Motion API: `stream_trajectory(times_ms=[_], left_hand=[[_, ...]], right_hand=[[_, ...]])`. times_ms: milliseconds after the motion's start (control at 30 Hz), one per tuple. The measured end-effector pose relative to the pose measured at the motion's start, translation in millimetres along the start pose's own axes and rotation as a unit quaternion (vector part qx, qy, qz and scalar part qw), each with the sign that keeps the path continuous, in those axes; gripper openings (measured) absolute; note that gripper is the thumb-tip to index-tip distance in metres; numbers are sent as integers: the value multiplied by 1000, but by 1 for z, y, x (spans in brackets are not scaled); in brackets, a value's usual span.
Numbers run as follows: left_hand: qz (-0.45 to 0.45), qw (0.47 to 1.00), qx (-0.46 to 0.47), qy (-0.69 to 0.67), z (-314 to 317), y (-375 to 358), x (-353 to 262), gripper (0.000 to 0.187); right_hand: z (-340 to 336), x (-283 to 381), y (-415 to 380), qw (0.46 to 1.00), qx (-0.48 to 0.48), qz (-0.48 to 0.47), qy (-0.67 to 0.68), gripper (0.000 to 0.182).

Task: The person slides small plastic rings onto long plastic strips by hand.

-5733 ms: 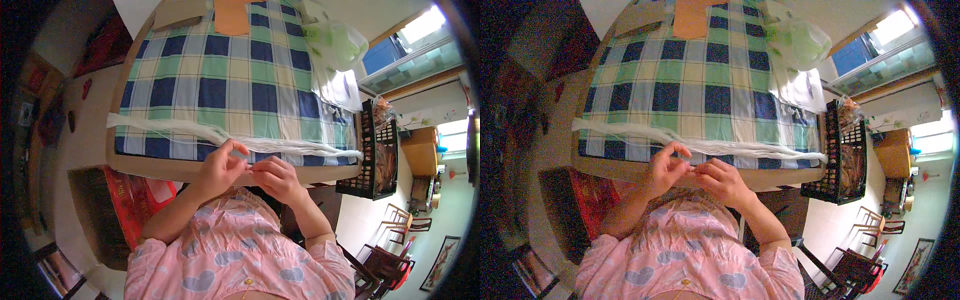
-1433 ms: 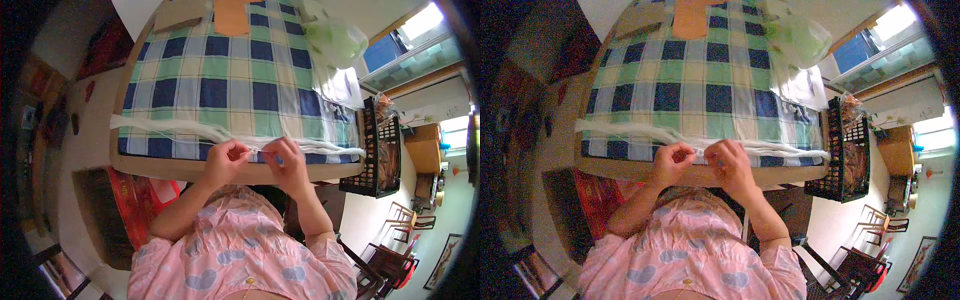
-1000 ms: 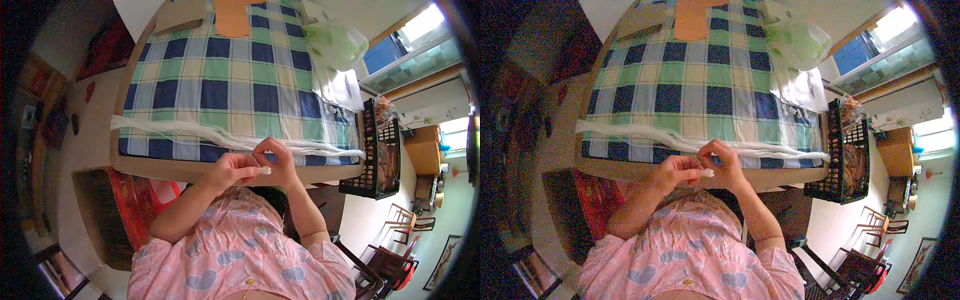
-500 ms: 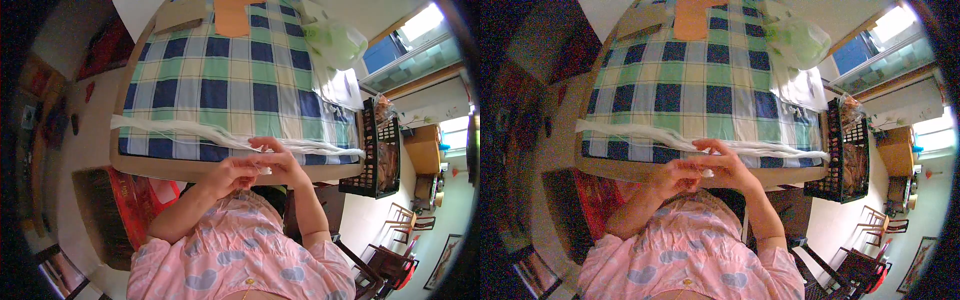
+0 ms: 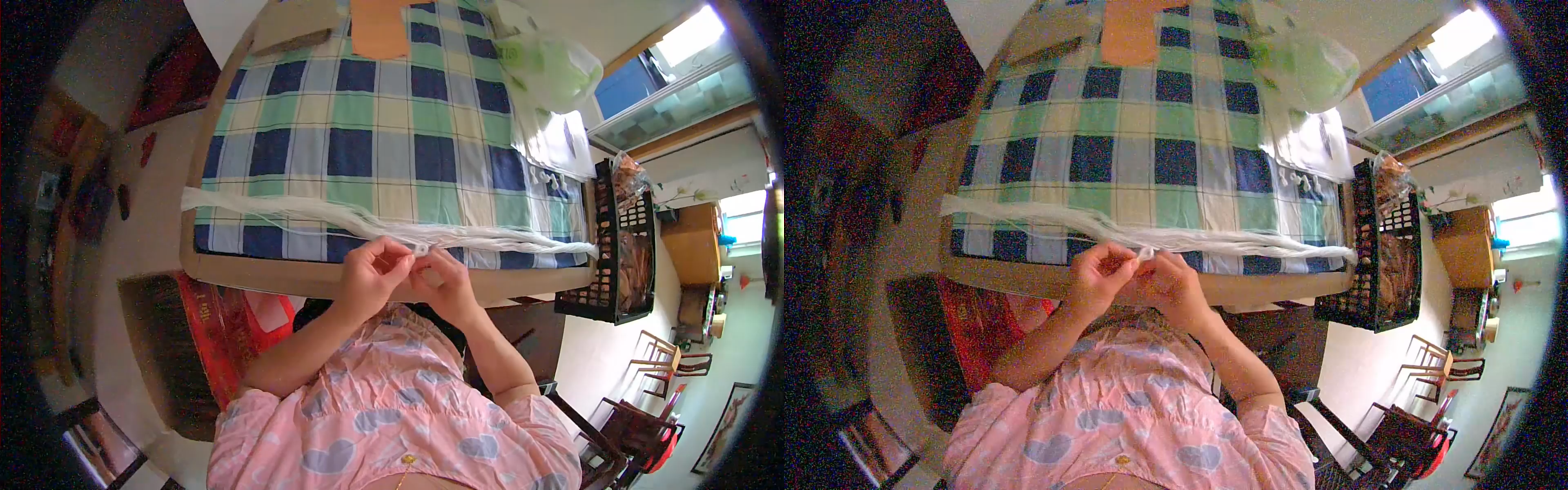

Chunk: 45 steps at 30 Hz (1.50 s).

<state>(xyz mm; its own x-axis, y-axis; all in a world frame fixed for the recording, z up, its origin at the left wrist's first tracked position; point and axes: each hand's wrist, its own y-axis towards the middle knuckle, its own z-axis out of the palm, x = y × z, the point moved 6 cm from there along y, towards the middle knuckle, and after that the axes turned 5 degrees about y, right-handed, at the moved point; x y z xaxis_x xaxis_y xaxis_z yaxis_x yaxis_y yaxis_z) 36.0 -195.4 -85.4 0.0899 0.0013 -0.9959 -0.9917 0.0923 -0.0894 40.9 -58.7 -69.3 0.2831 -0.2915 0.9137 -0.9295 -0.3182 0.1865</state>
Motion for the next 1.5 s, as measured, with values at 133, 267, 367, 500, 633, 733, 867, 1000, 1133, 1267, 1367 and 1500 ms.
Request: stream_trajectory(times_ms=[133, 267, 367, 500, 633, 733, 867, 1000, 1133, 1267, 1367, 1500], left_hand=[[124, 980, -47, 146, -7, 5, -16, 4], [86, 996, -13, 15, -7, 11, -3, 6], [-22, 990, 35, -136, -5, 15, 15, 7], [-86, 965, 73, -238, -2, 15, 21, 6], [-96, 972, 65, -205, -2, 15, 20, 5], [-89, 977, 53, -187, -4, 15, 23, 2], [-78, 983, 39, -164, -4, 16, 24, 2], [28, 994, 37, 95, -10, 16, 9, 3], [91, 973, 130, 169, -4, 7, 5, 8], [-15, 990, 133, -34, -2, 8, 17, 10], [-105, 977, 56, -174, 1, 10, 33, 11], [95, 988, -71, 96, 3, 11, 4, 13]], right_hand=[[-3, 19, 0, 996, -15, -35, -84, 14], [-10, 30, 3, 993, 12, -42, -110, 13], [-16, 37, 2, 997, -26, -23, -75, 13], [-22, 29, -3, 994, -81, 2, -73, 18], [-9, 24, -2, 990, -63, 30, -122, 29], [-1, 20, -4, 990, -69, 67, -101, 25], [5, 13, -2, 992, -81, 59, -72, 15], [-3, 43, 9, 970, -3, -73, -233, 11], [-13, 40, 23, 979, 91, -51, -174, 11], [-18, 17, 27, 993, 107, 45, 19, 11], [-11, -17, 18, 999, 15, -23, 40, 15], [0, -32, 6, 936, -133, 119, 303, 10]])
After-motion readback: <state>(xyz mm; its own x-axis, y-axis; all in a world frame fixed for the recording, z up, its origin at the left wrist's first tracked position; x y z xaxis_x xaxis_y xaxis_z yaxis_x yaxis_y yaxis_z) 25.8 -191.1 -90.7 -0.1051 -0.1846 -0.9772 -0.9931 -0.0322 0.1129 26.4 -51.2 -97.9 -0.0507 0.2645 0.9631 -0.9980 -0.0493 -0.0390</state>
